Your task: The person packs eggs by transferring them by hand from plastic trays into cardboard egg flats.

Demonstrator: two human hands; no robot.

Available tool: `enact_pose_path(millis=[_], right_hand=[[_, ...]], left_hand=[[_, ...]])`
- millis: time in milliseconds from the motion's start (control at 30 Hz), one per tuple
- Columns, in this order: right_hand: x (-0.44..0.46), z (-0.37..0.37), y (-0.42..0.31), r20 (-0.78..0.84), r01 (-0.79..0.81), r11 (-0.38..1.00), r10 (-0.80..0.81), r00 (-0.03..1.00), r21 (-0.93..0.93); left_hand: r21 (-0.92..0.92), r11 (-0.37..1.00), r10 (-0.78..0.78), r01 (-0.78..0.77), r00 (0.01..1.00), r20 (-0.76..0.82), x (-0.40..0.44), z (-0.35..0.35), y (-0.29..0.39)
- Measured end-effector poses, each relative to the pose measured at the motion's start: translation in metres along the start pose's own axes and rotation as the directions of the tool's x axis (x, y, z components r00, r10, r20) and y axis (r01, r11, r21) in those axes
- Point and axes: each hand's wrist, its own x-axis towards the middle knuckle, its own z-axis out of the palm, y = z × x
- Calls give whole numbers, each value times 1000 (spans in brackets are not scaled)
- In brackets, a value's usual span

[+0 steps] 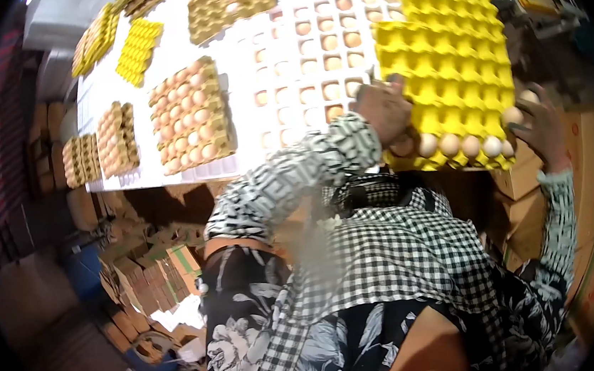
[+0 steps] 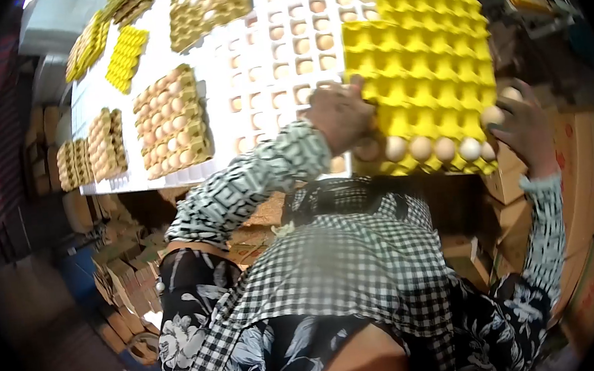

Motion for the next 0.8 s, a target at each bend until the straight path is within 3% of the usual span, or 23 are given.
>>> enact_pose_path(millis=[67, 100, 133, 167, 200, 233, 267, 300, 333, 367, 400, 433, 467, 500, 533, 600, 633, 667, 700, 733, 800], right_hand=[[-8, -19, -13, -73, -149, 923, 186, 980, 356], [-8, -36, -42, -29, -266, 771, 346, 938, 579], [-3, -42, -74, -53, -201, 663, 341, 938, 721], [2, -48, -107, -76, -123, 534, 337, 939, 837], [11, -37, -132, -171, -44, 603, 296, 940, 796], [19, -16, -153, -265, 35, 664, 249, 931, 747], [26, -4, -175, -250, 47, 644, 228, 941, 764], [33, 2, -201, -199, 48, 584, 197, 960, 811], [41, 8, -226, -150, 45, 518, 162, 975, 854], [50, 14, -250, -95, 28, 460, 122, 988, 887], [60, 26, -274, -50, 11, 433, 79, 996, 901], [71, 43, -300, -23, 2, 451, 41, 999, 893], [82, 73, -320, -64, 60, 610, -15, 998, 790], [94, 95, -355, 69, -95, 591, 66, 995, 801], [102, 141, -363, 21, -5, 697, -15, 1000, 717], [125, 196, -403, -82, 161, 901, -140, 987, 403], [132, 225, -418, -106, 203, 931, -179, 978, 302], [143, 240, -430, 75, 229, 958, -244, 967, 171], [152, 271, -429, 157, 271, 962, -271, 950, 23], [162, 282, -436, 240, 321, 939, -286, 928, -121], [177, 271, -442, 277, 234, 972, -225, 934, 1]], left_hand=[[-145, 989, 8, -27, 991, -132, -7, 7, -6], [-93, 994, 40, -60, 977, -211, -6, 10, -8], [-75, 996, 28, -46, 975, -221, -3, 12, -7], [-177, 980, 62, -91, 984, -167, -7, 6, -17], [-275, 952, 101, -132, 987, -124, -9, 1, -31], [-497, 859, 46, -122, 986, -163, -19, 3, -48], [-690, 714, -12, -120, 983, -184, -31, 9, -66], [-862, 470, -102, -188, 959, -265, -38, 40, -82], [-884, 326, -244, -334, 874, -420, -46, 79, -100], [-932, 171, -347, -320, 865, -361, -74, 95, -120], [-916, 344, -568, -205, 731, -377, -116, 101, -135], [-833, 532, -584, 151, 777, -232, -147, 109, -159], [-623, 687, -619, 374, 750, -232, -176, 95, -173], [-427, 779, -598, 460, 749, -284, -186, 113, -189], [-334, 778, -590, 533, 802, -95, -190, 112, -201], [-199, 891, -424, 408, 904, -45, -187, 126, -224], [-33, 928, -372, 371, 927, -50, -176, 148, -233], [135, 937, -320, 323, 946, -49, -166, 165, -239], [212, 949, -245, 233, 969, 32, -165, 154, -238], [113, 953, -293, 280, 948, 123, -166, 137, -234], [-238, 921, -328, 308, 943, -51, -194, 127, -229]])
